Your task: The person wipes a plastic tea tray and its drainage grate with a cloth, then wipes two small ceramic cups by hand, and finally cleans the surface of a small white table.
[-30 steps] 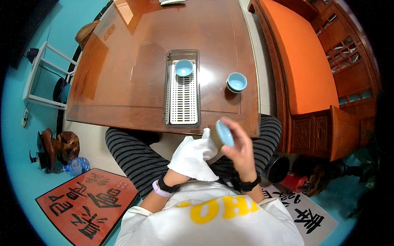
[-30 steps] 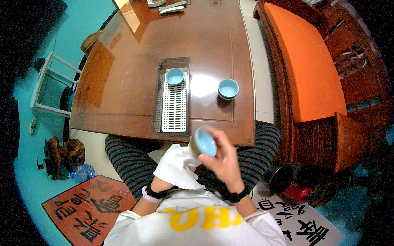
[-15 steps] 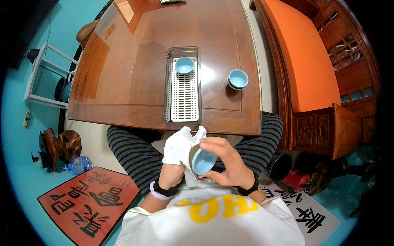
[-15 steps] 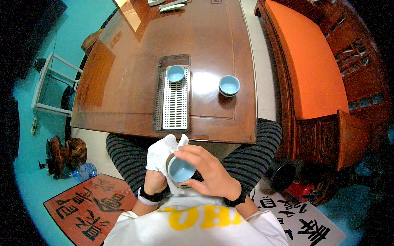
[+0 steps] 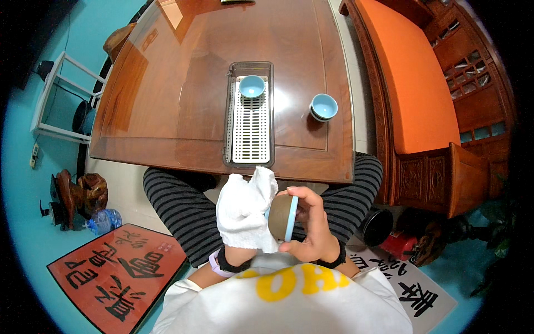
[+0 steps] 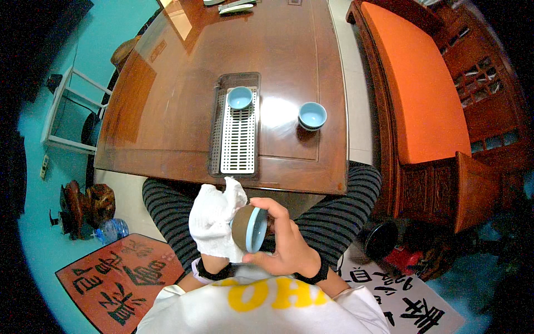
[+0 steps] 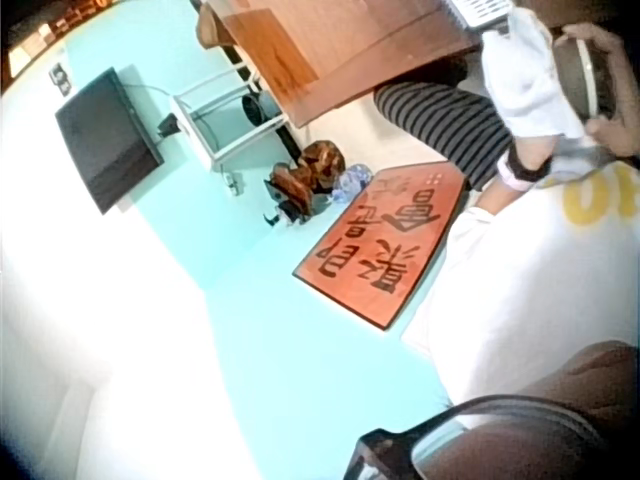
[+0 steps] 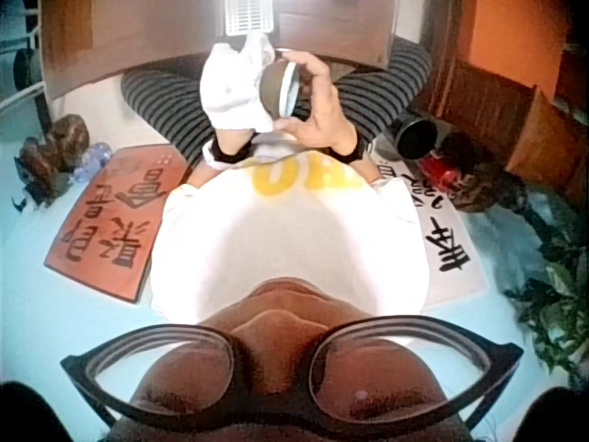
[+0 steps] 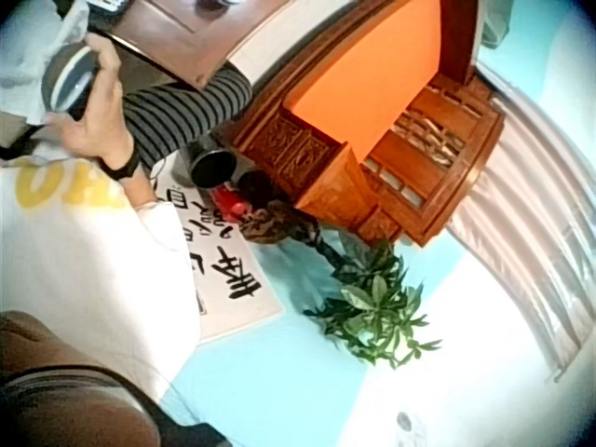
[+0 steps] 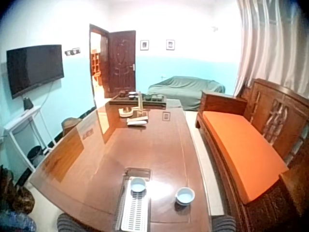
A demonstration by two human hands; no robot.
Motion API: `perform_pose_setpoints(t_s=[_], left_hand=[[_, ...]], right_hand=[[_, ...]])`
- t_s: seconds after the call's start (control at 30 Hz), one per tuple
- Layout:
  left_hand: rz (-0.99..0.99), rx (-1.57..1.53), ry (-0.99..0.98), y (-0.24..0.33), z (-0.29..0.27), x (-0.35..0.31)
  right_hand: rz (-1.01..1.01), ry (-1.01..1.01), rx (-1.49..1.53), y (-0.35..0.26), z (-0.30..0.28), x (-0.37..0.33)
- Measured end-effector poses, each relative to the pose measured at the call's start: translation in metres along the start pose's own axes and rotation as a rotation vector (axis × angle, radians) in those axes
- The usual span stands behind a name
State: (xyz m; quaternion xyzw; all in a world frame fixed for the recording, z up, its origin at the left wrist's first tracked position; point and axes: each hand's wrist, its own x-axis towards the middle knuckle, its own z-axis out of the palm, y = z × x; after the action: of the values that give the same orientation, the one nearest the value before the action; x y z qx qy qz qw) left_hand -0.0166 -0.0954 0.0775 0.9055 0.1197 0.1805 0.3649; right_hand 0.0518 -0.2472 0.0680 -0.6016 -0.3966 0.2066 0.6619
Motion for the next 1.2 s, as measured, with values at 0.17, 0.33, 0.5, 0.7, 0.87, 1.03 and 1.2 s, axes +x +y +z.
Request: perform_pose_setpoints(t_s=[0.17, 0.33, 0.5, 0.7, 0.87, 1.03, 1.2], left_hand=[[0.033, 0.011, -0.070, 0.008, -0.002, -0.003], [0.037, 0.012, -0.096, 0.009, -0.004, -0.006], [0.042, 0.016, -0.128, 0.014, -0.007, -0.007], [0.008, 0.009, -0.117, 0.014, -0.006, -0.005], [-0.169, -0.296, -0.027, -0.002, -0.001, -0.012], [-0.457, -0.952, 0.190, -0.015, 0.020, -0.016], [0.240, 0.074, -0.061, -0.012, -0.007, 0.014]], right_hand=[[0.116, 0.067, 0.350, -0.010, 0.008, 0.004], [0.136, -0.041, 0.337, -0.009, 0.006, 0.005], [0.053, -0.081, 0.114, -0.004, 0.002, 0.006], [-0.148, -0.132, -0.200, -0.007, -0.004, 0.014], [-0.120, -0.175, -0.320, -0.012, -0.004, 0.015], [-0.093, -0.061, -0.354, -0.005, -0.001, 0.014], [-0.013, 0.170, -0.478, -0.007, 0.001, 0.014]])
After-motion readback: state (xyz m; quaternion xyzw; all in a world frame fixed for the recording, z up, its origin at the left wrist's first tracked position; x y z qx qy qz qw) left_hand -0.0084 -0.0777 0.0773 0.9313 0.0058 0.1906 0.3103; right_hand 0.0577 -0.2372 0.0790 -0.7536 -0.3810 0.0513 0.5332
